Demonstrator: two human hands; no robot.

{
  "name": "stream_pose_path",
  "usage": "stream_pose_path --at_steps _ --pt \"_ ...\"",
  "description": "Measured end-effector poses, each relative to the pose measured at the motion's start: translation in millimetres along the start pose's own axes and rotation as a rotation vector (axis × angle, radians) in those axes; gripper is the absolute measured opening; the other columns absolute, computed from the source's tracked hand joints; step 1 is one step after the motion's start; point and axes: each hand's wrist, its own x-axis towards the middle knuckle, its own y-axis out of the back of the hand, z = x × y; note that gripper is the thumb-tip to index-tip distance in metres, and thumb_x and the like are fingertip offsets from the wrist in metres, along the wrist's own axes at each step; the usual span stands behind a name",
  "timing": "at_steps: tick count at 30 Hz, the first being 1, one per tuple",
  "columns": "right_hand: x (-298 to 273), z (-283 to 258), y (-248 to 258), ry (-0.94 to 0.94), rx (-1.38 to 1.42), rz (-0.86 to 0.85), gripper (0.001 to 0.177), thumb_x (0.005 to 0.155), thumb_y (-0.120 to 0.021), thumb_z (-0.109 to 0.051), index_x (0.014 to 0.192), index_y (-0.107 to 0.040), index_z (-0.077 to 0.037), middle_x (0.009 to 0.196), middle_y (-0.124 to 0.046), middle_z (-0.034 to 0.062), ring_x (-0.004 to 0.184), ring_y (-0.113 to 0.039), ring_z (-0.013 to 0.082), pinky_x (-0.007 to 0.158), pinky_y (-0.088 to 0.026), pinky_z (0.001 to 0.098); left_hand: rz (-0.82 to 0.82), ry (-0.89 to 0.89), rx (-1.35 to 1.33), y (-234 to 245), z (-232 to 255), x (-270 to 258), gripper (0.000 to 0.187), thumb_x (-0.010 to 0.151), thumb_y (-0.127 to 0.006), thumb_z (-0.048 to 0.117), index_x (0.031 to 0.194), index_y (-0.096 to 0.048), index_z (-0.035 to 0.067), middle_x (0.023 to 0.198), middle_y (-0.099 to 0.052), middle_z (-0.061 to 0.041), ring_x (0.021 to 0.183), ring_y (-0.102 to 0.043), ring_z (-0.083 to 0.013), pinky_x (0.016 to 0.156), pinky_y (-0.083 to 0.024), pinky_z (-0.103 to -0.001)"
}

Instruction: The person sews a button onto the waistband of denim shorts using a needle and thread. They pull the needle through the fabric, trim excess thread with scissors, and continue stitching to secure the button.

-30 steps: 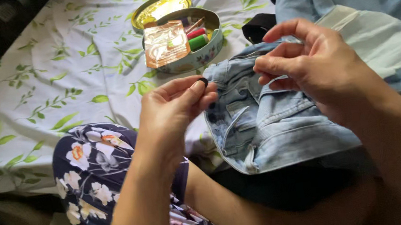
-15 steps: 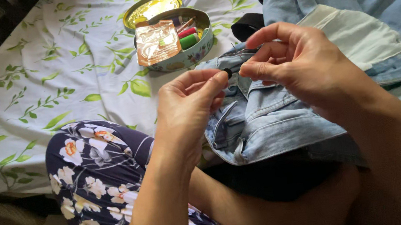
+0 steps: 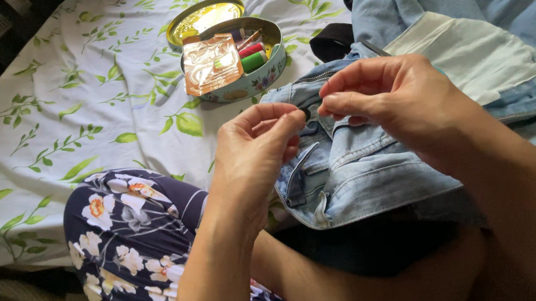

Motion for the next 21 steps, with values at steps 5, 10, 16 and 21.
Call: stream_pose_path --at_steps 5,10,16,21 --pt "-1 -1 4 -0.015 0.013 -0.031 0.024 0.085 -0.076 -0.015 0.103 -0.079 0.0 0.09 -0.079 0.0067 0.082 -0.07 0.0112 0.077 -0.056 0.0263 -0.018 0.042 0.085 -3 1 -2 0.018 0.086 -0.076 0.019 0.097 -0.076 0.005 0.082 -0.074 0.0 0.073 -0.064 -0.0067 0.067 -0.052 -0.023" --pt "-1 -1 4 -0.026 0.034 -0.035 0.025 0.082 -0.077 -0.013 0.104 -0.079 -0.001 0.088 -0.079 0.0077 0.079 -0.071 0.0118 0.075 -0.057 0.0262 -0.034 0.066 0.111 -6 5 0 0.019 0.086 -0.076 0.02 0.097 -0.077 0.005 0.083 -0.075 -0.001 0.073 -0.063 -0.0075 0.066 -0.051 -0.024" --pt "0 5 5 -0.004 0.055 0.013 0.023 0.086 -0.075 -0.014 0.106 -0.077 -0.004 0.091 -0.077 0.0051 0.081 -0.07 0.0094 0.075 -0.057 0.0245 -0.004 0.059 0.118 -10 1 3 0.021 0.085 -0.075 0.021 0.101 -0.078 0.009 0.086 -0.075 -0.001 0.074 -0.065 -0.0076 0.065 -0.053 -0.025" --pt "4 8 7 0.025 0.032 0.062 0.021 0.088 -0.076 -0.014 0.107 -0.078 -0.004 0.093 -0.076 0.0037 0.081 -0.067 0.0081 0.075 -0.055 0.0241 -0.028 0.001 0.135 -10 1 13 0.022 0.087 -0.074 0.022 0.104 -0.078 0.007 0.088 -0.076 -0.001 0.076 -0.065 -0.008 0.066 -0.052 -0.025"
